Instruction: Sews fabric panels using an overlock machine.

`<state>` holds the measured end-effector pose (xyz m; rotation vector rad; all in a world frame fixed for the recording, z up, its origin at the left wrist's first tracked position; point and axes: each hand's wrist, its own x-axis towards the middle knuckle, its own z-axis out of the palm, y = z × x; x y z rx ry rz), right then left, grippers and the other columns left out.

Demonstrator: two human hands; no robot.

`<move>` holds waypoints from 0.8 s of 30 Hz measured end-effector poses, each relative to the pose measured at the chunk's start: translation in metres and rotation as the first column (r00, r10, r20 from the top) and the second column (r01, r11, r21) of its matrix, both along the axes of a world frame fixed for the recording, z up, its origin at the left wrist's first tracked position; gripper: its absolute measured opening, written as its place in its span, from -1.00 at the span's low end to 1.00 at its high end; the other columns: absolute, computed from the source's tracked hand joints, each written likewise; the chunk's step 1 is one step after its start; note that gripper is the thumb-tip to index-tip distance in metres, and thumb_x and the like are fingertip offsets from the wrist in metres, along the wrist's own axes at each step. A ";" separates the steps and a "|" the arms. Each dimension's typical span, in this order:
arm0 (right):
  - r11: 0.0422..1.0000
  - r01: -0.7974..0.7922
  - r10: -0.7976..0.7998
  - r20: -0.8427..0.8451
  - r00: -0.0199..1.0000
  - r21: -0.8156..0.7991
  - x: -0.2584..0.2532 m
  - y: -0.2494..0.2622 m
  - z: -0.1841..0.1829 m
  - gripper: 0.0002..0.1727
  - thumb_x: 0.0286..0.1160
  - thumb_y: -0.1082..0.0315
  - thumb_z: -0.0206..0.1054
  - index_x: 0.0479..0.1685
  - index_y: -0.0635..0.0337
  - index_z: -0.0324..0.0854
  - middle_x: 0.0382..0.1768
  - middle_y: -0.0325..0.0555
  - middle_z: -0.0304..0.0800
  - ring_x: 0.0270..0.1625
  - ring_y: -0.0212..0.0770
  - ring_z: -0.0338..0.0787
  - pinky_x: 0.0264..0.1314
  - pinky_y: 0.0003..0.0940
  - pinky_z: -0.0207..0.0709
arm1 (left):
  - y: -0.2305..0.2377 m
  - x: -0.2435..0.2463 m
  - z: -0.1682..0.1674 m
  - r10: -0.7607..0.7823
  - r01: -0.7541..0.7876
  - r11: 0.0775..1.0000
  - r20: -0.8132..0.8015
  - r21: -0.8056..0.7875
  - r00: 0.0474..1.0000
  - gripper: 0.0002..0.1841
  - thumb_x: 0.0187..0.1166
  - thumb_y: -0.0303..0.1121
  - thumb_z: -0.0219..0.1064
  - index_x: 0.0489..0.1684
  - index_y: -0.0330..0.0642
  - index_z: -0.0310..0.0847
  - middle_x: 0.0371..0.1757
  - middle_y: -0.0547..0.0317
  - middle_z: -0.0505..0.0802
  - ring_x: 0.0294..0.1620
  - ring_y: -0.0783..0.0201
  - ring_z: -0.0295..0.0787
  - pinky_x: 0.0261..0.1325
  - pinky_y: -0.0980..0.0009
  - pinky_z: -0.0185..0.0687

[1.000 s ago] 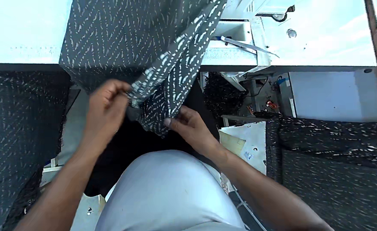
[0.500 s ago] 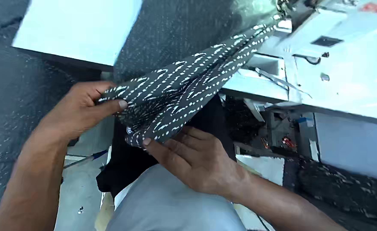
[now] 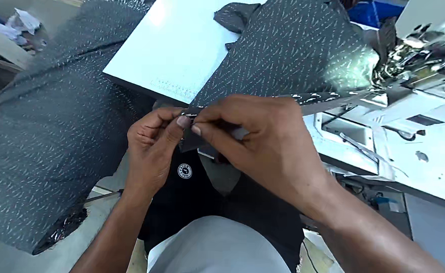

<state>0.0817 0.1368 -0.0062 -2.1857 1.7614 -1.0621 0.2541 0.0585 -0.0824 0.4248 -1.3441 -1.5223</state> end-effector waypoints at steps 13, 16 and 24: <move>1.000 0.018 -0.021 0.132 0.991 0.024 0.001 -0.008 0.008 -0.90 0.49 0.23 0.52 -0.26 0.01 0.78 -0.44 -0.44 0.76 -0.38 -0.57 0.71 -0.41 -0.62 0.56 | 0.007 0.003 0.006 0.016 -0.016 0.980 -0.001 -0.196 1.000 -0.79 0.60 -0.34 0.45 0.08 -0.20 0.81 -0.03 0.28 0.89 -0.08 0.45 0.83 0.04 0.53 0.80; 0.997 0.068 -0.068 0.014 0.998 -0.032 -0.007 0.005 0.015 -0.80 0.52 0.12 0.49 -0.20 0.05 0.73 -0.27 -0.34 0.68 -0.25 -0.47 0.69 -0.30 -0.54 0.57 | 0.003 0.001 0.012 0.065 -0.059 0.960 0.012 -0.274 0.998 -0.88 0.58 -0.38 0.46 -0.04 -0.09 0.86 -0.10 0.36 0.91 -0.13 0.48 0.84 0.00 0.55 0.81; 0.988 0.115 -0.120 0.041 0.992 0.104 -0.091 0.040 0.015 -0.89 0.55 0.19 0.44 -0.17 -0.04 0.83 -0.25 -0.47 0.88 -0.16 -0.60 0.83 -0.03 -0.58 0.77 | -0.011 0.001 0.031 0.031 0.019 0.942 0.144 -0.334 0.989 -0.88 0.66 -0.24 0.39 0.02 0.08 0.77 -0.08 0.47 0.91 -0.07 0.47 0.88 0.10 0.48 0.84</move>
